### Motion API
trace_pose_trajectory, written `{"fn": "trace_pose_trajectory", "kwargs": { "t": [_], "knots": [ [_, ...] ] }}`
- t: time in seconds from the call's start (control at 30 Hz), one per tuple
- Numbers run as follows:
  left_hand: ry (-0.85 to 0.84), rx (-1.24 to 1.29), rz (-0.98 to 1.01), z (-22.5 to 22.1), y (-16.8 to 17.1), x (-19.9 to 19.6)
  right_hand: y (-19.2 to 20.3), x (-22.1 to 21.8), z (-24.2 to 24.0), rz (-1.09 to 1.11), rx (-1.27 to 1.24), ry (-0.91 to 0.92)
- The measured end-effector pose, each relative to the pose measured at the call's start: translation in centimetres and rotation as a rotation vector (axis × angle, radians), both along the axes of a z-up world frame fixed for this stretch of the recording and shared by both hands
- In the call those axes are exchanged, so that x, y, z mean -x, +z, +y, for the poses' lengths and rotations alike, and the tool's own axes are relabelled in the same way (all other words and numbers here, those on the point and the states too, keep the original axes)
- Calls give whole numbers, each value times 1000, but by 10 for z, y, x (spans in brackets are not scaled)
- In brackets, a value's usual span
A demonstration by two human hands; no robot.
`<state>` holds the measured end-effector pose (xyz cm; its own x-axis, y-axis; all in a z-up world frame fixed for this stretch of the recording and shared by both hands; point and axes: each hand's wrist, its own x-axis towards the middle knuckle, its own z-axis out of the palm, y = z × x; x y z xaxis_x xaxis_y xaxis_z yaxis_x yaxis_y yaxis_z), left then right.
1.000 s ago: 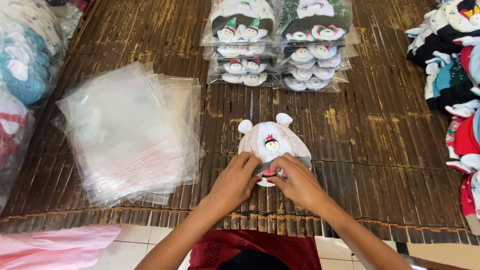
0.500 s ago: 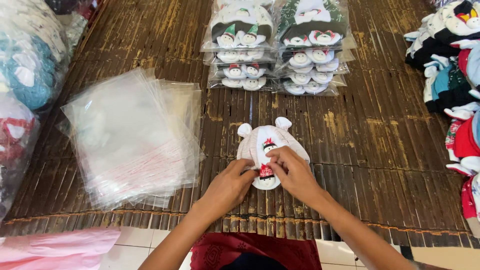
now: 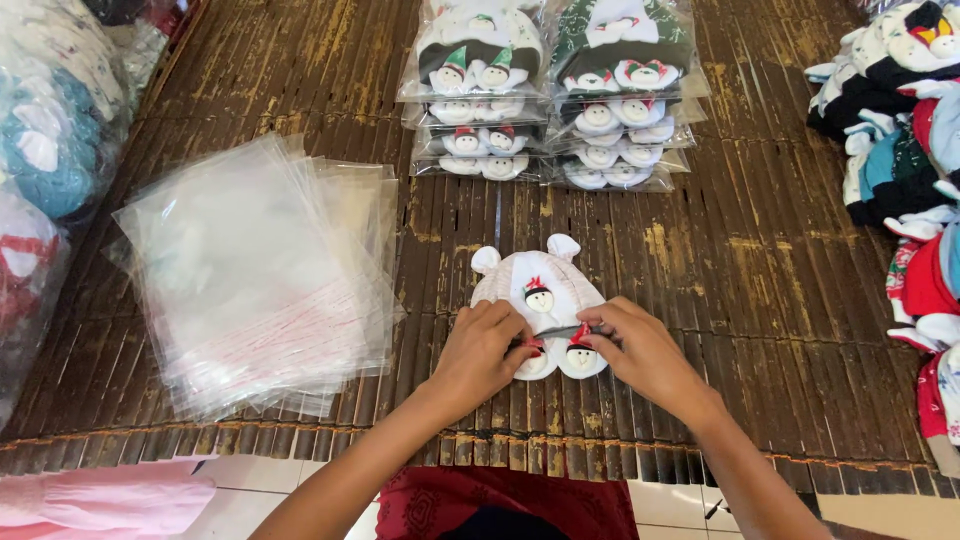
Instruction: Packaging small fabric items like baby hats and socks into clear plastic bags.
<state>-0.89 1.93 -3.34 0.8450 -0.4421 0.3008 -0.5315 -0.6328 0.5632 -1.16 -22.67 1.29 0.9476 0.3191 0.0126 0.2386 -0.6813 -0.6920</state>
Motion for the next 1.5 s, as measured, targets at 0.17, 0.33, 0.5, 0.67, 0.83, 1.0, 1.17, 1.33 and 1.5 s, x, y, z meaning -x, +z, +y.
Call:
{"fn": "trace_pose_trajectory", "kwargs": {
  "t": [0.17, 0.33, 0.5, 0.67, 0.83, 1.0, 1.17, 1.33, 1.5],
  "knots": [
    [28, 72, 64, 2, 0, -3, -20, -8, -5, -49, 50, -3],
    [53, -19, 23, 6, -2, -4, -31, -12, -4, -3, 104, -49],
    [104, -184, -79, 2, 0, -2, -37, -10, 0, -24, 60, -86],
    [179, -185, -77, 16, 0, 3, -36, -12, -10, -5, -129, -141],
    [281, -145, -9, 77, 12, 1, -28, -13, -12, 22, -205, -162],
    [572, -485, 123, 179, 13, -5, -34, -16, -16, -22, -230, -179],
    [715, -402, 166, 235, -10, -7, -29, -14, -12, -38, -290, -180],
    [826, -251, 311, 226, 1, -9, -27, -14, -10, -46, -276, -177],
    [800, -73, 350, 233, -7, -15, -28, -14, -12, -40, -291, -185]
  ]
}}
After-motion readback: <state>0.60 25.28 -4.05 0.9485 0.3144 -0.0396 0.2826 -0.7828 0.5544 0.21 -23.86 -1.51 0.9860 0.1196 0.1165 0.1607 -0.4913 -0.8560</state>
